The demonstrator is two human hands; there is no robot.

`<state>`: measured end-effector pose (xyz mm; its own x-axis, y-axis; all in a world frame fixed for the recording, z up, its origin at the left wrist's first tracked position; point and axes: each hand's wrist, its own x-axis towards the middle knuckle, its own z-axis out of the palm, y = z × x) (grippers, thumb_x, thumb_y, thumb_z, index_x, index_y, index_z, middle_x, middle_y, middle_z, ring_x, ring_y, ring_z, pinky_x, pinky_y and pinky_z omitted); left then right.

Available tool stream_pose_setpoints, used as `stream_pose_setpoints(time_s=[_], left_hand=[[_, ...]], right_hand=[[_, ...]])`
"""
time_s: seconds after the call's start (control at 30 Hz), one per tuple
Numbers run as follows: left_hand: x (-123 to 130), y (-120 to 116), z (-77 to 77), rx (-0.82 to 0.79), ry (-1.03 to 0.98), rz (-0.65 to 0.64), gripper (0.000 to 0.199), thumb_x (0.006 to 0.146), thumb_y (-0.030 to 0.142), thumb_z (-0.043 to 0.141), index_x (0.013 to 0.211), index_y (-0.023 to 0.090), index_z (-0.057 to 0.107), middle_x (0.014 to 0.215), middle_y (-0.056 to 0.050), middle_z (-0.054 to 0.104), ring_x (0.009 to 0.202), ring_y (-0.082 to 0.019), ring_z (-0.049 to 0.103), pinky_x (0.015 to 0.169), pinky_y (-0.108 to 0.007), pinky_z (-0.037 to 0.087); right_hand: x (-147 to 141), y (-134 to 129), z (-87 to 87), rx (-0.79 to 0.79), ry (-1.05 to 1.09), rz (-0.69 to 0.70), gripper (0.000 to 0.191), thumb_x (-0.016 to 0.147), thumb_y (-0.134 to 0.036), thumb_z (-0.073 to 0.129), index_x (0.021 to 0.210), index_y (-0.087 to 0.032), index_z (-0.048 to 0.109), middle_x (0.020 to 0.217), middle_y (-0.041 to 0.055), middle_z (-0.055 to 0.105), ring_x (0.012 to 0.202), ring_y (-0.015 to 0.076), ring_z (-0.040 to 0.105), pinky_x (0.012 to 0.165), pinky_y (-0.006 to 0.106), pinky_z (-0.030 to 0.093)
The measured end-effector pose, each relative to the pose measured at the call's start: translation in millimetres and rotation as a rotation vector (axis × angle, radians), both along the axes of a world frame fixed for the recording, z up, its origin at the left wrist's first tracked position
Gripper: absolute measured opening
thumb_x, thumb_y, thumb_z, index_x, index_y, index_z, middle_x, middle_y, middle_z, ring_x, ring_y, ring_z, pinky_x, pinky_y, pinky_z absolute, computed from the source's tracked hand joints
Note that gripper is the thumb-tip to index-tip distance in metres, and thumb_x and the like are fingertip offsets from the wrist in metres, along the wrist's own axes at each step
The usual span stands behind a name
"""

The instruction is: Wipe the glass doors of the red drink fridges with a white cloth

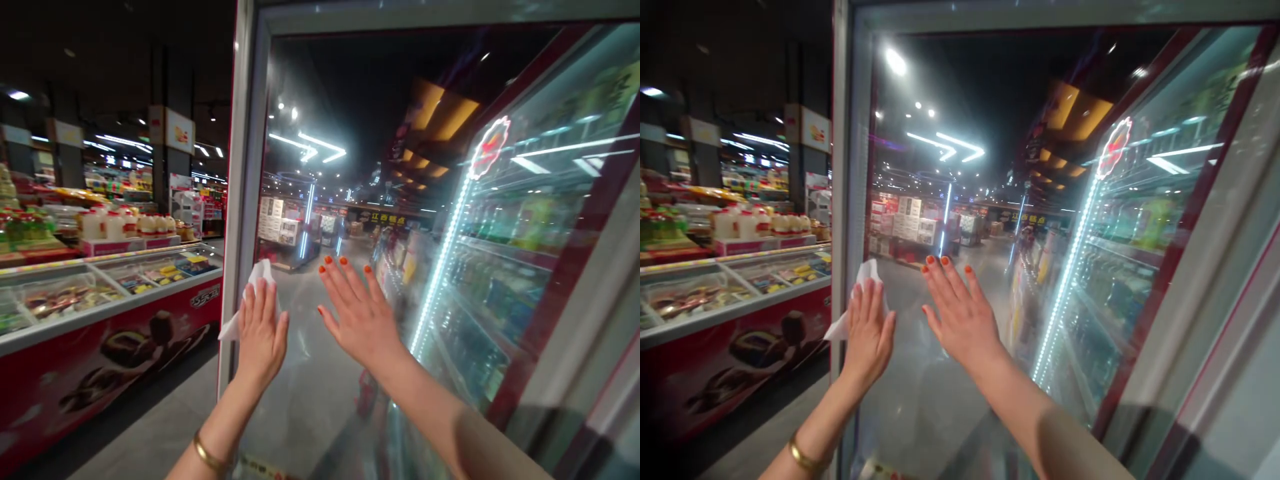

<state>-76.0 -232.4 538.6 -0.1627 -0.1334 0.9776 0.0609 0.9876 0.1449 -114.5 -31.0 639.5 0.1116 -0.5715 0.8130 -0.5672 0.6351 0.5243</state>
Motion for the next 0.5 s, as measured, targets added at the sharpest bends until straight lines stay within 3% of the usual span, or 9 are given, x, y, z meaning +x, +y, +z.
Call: stream_pose_setpoints(time_s=[0.07,0.17,0.2,0.27,0.37,0.43,0.5], left_hand=[[-5.7,1.5,23.0,0.067,0.041,0.012,0.079,0.113,0.034,0.049,0.181,0.028,0.010,0.187,-0.010,0.018,0.176,-0.028,0.005,0.143,-0.057,0.007],[-13.2,25.9,54.6,-0.062,0.068,-0.046,0.080,0.112,0.034,0.049,0.181,0.029,0.009,0.186,-0.006,0.024,0.176,-0.028,0.004,0.144,-0.055,0.002],[-13.1,32.8,56.0,-0.131,0.049,-0.068,0.079,0.112,0.032,0.049,0.181,0.029,0.010,0.185,-0.005,0.028,0.176,-0.026,0.005,0.144,-0.053,0.001],[-9.7,35.5,44.7,-0.234,-0.010,-0.086,0.078,0.112,0.034,0.050,0.181,0.031,0.012,0.182,-0.002,0.037,0.176,-0.023,0.006,0.144,-0.050,-0.001],[-4.6,14.2,22.6,-0.194,-0.057,-0.028,0.084,0.110,0.046,0.056,0.181,0.029,0.014,0.183,-0.006,0.034,0.176,-0.024,0.002,0.144,-0.051,-0.003],[-7.3,1.9,28.1,-0.079,-0.037,0.017,0.088,0.110,0.049,0.057,0.181,0.026,0.011,0.186,-0.009,0.026,0.176,-0.026,-0.002,0.144,-0.053,-0.002],[-14.7,7.1,49.4,-0.026,-0.005,0.025,0.084,0.112,0.045,0.053,0.181,0.025,0.010,0.187,-0.008,0.021,0.176,-0.026,-0.005,0.144,-0.054,-0.001]], right_hand=[[0.8,10.5,4.1,-0.003,0.034,-0.040,0.070,0.109,-0.047,0.060,0.172,-0.024,0.041,0.178,0.0035,0.046,0.174,0.0252,0.022,0.143,0.057,-0.008],[-0.8,26.2,9.5,-0.036,0.069,-0.090,0.069,0.106,-0.053,0.064,0.169,-0.030,0.047,0.177,0.0020,0.047,0.176,0.0266,0.013,0.142,0.064,-0.006],[-2.3,30.4,10.6,-0.034,0.085,-0.091,0.071,0.106,-0.056,0.065,0.169,-0.028,0.047,0.177,0.0033,0.048,0.176,0.0256,0.009,0.143,0.063,-0.005],[-6.3,35.8,11.5,-0.017,0.109,-0.084,0.077,0.104,-0.060,0.065,0.170,-0.025,0.046,0.176,0.0057,0.049,0.177,0.0240,0.003,0.143,0.062,-0.005],[-11.3,37.6,10.4,-0.008,0.106,-0.086,0.078,0.104,-0.060,0.064,0.170,-0.023,0.045,0.177,0.0060,0.048,0.177,0.0239,0.000,0.142,0.063,-0.008],[-13.0,37.3,8.7,-0.018,0.105,-0.093,0.077,0.105,-0.055,0.064,0.172,-0.024,0.041,0.178,0.0050,0.046,0.177,0.0236,0.001,0.142,0.066,-0.009],[-14.3,37.7,6.6,-0.048,0.103,-0.091,0.079,0.106,-0.046,0.063,0.175,-0.022,0.033,0.179,0.0059,0.043,0.177,0.0249,0.001,0.141,0.068,-0.010]])
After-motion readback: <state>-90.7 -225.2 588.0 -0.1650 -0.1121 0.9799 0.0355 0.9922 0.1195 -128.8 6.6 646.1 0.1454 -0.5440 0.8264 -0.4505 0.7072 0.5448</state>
